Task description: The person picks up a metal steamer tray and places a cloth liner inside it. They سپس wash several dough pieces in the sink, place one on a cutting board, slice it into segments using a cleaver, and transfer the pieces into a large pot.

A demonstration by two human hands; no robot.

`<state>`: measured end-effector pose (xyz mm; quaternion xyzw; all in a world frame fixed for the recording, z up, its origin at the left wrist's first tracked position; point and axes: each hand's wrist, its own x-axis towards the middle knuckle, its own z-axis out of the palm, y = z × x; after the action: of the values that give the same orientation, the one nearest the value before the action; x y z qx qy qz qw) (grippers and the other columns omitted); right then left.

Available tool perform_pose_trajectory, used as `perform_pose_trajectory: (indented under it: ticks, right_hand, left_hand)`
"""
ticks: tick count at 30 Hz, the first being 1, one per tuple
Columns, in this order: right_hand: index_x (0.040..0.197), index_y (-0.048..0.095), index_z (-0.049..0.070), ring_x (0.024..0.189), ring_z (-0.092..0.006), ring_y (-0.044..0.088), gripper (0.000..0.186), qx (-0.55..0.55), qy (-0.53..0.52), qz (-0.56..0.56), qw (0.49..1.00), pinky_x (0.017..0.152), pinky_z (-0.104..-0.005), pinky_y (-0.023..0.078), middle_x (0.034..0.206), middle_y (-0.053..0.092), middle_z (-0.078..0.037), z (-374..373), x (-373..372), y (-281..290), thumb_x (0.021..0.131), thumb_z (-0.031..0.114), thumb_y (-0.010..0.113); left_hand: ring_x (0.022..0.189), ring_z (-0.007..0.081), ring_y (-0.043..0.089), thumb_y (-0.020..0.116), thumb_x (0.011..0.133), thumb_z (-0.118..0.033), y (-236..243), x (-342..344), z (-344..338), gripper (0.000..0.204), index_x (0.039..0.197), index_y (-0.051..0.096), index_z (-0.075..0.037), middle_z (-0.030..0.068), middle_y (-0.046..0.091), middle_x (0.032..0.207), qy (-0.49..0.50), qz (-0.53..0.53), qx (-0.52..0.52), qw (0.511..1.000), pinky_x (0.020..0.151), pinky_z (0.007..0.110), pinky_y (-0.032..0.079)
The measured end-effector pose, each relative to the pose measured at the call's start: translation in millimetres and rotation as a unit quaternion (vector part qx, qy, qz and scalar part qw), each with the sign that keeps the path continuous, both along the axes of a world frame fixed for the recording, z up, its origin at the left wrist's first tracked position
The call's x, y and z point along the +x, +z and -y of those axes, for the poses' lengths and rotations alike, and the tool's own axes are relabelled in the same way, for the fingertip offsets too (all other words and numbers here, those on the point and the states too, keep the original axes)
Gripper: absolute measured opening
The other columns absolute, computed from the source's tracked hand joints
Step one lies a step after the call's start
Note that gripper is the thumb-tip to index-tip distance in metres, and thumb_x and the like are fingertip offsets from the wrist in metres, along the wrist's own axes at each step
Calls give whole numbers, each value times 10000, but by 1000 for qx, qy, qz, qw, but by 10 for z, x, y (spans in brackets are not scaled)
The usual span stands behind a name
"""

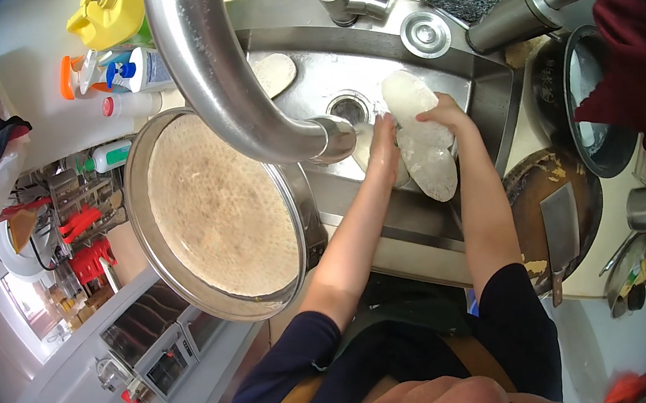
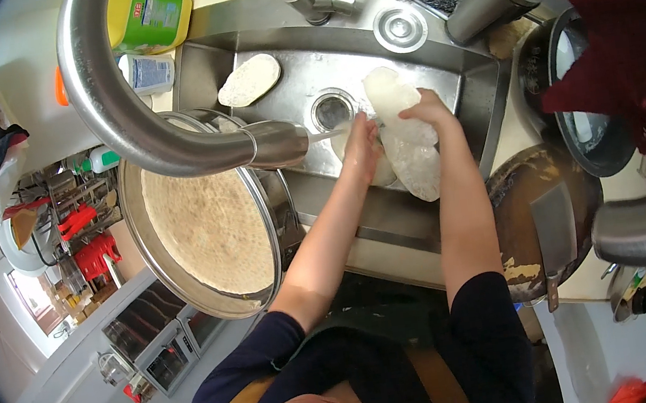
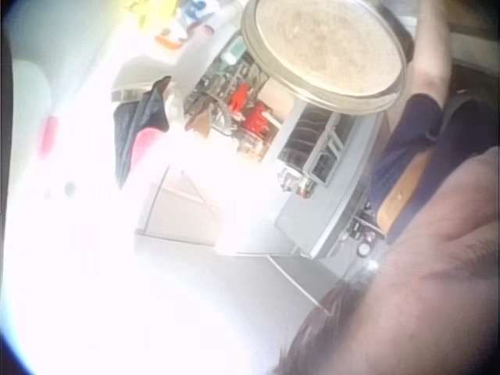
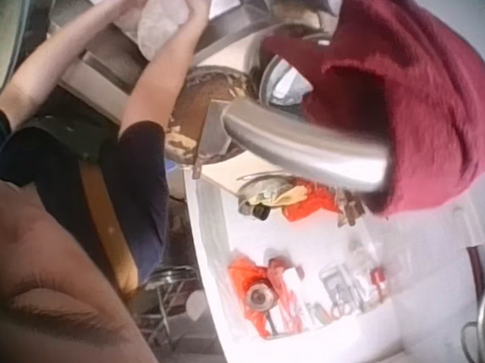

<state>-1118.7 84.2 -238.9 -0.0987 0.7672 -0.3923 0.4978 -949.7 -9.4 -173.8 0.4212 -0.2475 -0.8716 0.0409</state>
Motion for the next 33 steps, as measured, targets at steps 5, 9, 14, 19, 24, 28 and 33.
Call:
perform_pose_trajectory:
  ticks: [5,9,14,19,24,28,33]
  right_hand:
    - [1202,559,-32,1023,-261,629,714,60,24,-74,995,896,-333,484,1133,641,-177,-37,-275,-226,569,131,847]
    - [1252,511,-37,1065,-271,607,751,93,83,-127,984,906,-331,475,1172,619,-184,-73,-368,-261,598,138,836]
    - [1100,579,17,1095,-334,533,529,224,189,-441,848,937,-431,448,1123,574,-177,354,-6,426,682,251,803]
    - [1090,585,18,964,-236,581,378,-63,188,-255,946,775,-353,497,1126,576,-127,1047,632,74,814,242,717]
    - [1298,452,-48,843,-198,617,748,-140,34,-13,990,720,-325,528,1169,552,-208,2370,800,-206,757,353,778]
    - [1384,399,32,1181,-367,479,929,-109,185,-308,927,960,-410,436,1335,460,-242,2963,652,-404,635,364,840]
    - [1428,334,82,1347,-336,315,1049,-198,426,-523,711,1053,-469,337,1456,357,-140,3337,973,4,567,368,860]
  left_hand:
    - [1246,190,427,585,933,-249,323,398,-527,616,1405,300,26,142,465,1329,-55,81,-188,977,1033,312,347]
    - [1159,196,510,625,906,-153,354,819,-754,500,1315,412,42,138,526,1253,-103,24,-186,977,981,317,414]
    - [1114,213,552,617,906,-130,648,1091,-666,383,1249,491,-16,121,556,1198,-160,49,-268,949,1000,325,407]
    - [1042,324,551,626,845,-209,859,1164,-428,368,1170,555,-51,150,559,1150,-248,92,-649,714,1006,460,381]
    - [1001,271,574,648,819,-175,667,1284,-329,271,1045,612,-32,113,613,1046,-319,111,-710,618,922,425,445]
    - [841,247,617,683,781,-125,679,1324,-364,194,947,644,-33,81,641,920,-190,61,-716,669,718,352,494]
    - [765,232,624,705,740,-60,708,1354,-319,175,901,643,-29,79,642,883,-152,28,-715,682,625,324,488]
